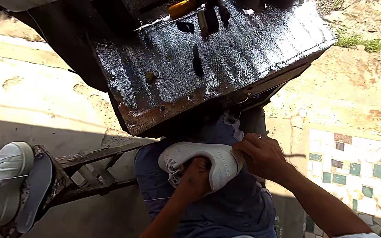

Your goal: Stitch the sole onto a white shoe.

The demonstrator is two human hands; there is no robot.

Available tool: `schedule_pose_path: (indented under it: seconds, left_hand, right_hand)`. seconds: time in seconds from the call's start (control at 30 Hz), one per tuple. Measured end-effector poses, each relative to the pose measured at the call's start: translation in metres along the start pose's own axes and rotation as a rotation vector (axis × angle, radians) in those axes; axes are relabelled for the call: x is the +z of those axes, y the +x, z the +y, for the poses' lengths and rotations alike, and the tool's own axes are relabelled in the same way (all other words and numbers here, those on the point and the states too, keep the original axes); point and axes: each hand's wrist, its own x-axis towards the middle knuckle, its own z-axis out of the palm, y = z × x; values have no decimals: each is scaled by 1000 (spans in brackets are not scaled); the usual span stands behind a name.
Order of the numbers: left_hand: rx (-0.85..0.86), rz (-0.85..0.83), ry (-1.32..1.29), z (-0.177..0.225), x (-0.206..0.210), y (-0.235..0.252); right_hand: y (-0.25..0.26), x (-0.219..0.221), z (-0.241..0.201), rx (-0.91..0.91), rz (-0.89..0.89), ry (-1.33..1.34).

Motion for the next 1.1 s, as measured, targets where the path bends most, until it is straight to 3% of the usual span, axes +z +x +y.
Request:
schedule_pose_path:
  seconds: [0.07,0.13,0.2,0.27,0.33,0.37,0.4,0.53,0.6,0.67,0.8,0.87,0.97,1.03,1.1]
  left_hand:
    - [-10,-9,-8,0,0,0]
    - [-5,-11,-9,0,0,0]
    - [-9,-13,-39,-2,-2,-2]
    - [-18,-20,-60,-2,-4,-3]
    - [-25,-30,-83,-3,-5,-3]
    - [-27,-34,-85,-4,-5,-2]
    - [-32,-34,-79,-4,-5,-2]
    - [-91,-28,-57,0,-4,-3]
    - [-77,-29,-65,-1,-3,-2]
    - [-56,-20,-58,0,-2,-3]
    - [-31,-3,-65,2,-2,-2]
    - [-43,1,-49,2,-3,-3]
    - [-95,-21,-31,1,-2,-1]
    - [-89,-20,-31,1,-1,0]
    - [-85,-10,-24,1,-1,-2]
  right_hand:
    - [-1,5,4,42,54,-62]
    - [-3,3,3,152,23,51]
    - [-5,-13,3,332,-130,463]
    - [-13,-31,7,467,-301,1081]
    - [-25,-41,14,438,-489,1472]
    - [-31,-43,17,399,-551,1489]
    - [-37,-46,21,381,-587,1388]
    - [-51,-42,29,509,-659,568]
    - [-53,-35,29,465,-623,458]
    - [-54,-27,25,353,-555,522]
    - [-52,-24,22,-14,-441,1292]
    - [-59,-26,25,117,-435,1277]
    - [-69,-15,31,637,-355,773]
    - [-61,-10,25,748,-318,547]
    - [-59,-7,16,729,-286,401]
